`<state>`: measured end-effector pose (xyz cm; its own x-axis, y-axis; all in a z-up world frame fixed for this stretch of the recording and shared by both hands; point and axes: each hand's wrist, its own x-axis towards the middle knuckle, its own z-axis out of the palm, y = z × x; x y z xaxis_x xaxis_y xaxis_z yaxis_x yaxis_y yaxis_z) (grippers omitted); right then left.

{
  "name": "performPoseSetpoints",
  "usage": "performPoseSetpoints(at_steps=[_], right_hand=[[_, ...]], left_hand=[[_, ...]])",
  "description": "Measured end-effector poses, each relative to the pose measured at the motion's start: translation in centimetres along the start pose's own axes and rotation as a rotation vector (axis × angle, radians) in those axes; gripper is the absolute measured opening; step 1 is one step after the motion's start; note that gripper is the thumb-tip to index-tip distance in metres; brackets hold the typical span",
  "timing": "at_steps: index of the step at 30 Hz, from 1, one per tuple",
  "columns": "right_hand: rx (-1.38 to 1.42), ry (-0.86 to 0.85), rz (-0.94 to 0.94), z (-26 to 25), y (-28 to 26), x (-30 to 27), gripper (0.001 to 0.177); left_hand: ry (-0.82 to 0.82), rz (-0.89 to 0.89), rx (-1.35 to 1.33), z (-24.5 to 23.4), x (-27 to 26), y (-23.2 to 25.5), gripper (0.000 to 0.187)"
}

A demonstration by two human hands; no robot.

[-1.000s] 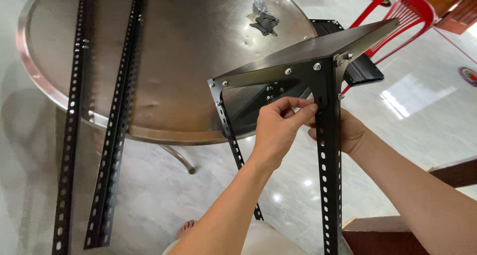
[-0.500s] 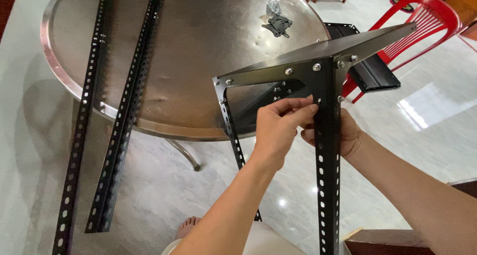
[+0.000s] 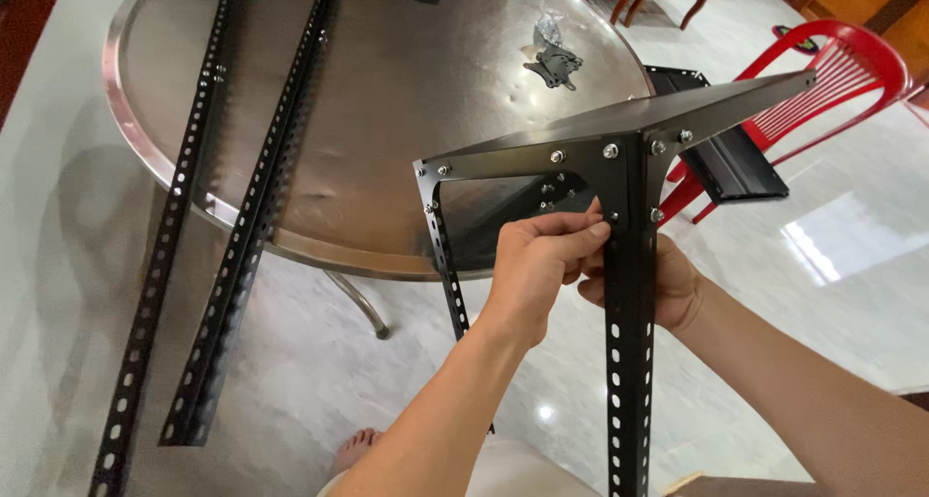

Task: The person assembles a metal shelving unit by attaching perforated metal rails to a frame using L-brackets and screws. They align the rails, insert screws, and tighten them by hand on a round metal table.

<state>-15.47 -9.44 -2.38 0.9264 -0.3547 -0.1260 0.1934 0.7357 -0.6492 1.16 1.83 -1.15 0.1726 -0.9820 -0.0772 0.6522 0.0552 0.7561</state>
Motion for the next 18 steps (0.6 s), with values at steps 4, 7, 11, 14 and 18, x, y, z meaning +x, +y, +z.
performPoseSetpoints(at_steps=[4, 7, 11, 14, 18], right_hand=[[-0.117, 0.198, 0.004, -0.9, -0.3, -0.4, 0.027], [-0.236, 0.404, -0.014, -1.7, -0.5, -0.5, 0.027], [-0.050, 0.158, -0.016, -2.4, 0.4, -0.3, 0.034], [0.018, 0.156, -0.041, -2.7, 1.4, 0.0, 0.044], [-0.091, 0.109, -0.098, -2.7, 1.9, 0.5, 0.041]], left_hand=[[-0.059, 0.028, -0.101, -0.3, 0.3, -0.3, 0.019], [-0.025, 0.096, -0.083, 0.3, -0.3, -0.9, 0.018], [0.076, 0.157, -0.004, 1.0, -1.1, -1.0, 0.024], [0.122, 0.097, 0.011, 1.4, -1.8, -0.4, 0.026], [0.107, 0.113, 0.038, 1.3, -2.6, 0.6, 0.025]])
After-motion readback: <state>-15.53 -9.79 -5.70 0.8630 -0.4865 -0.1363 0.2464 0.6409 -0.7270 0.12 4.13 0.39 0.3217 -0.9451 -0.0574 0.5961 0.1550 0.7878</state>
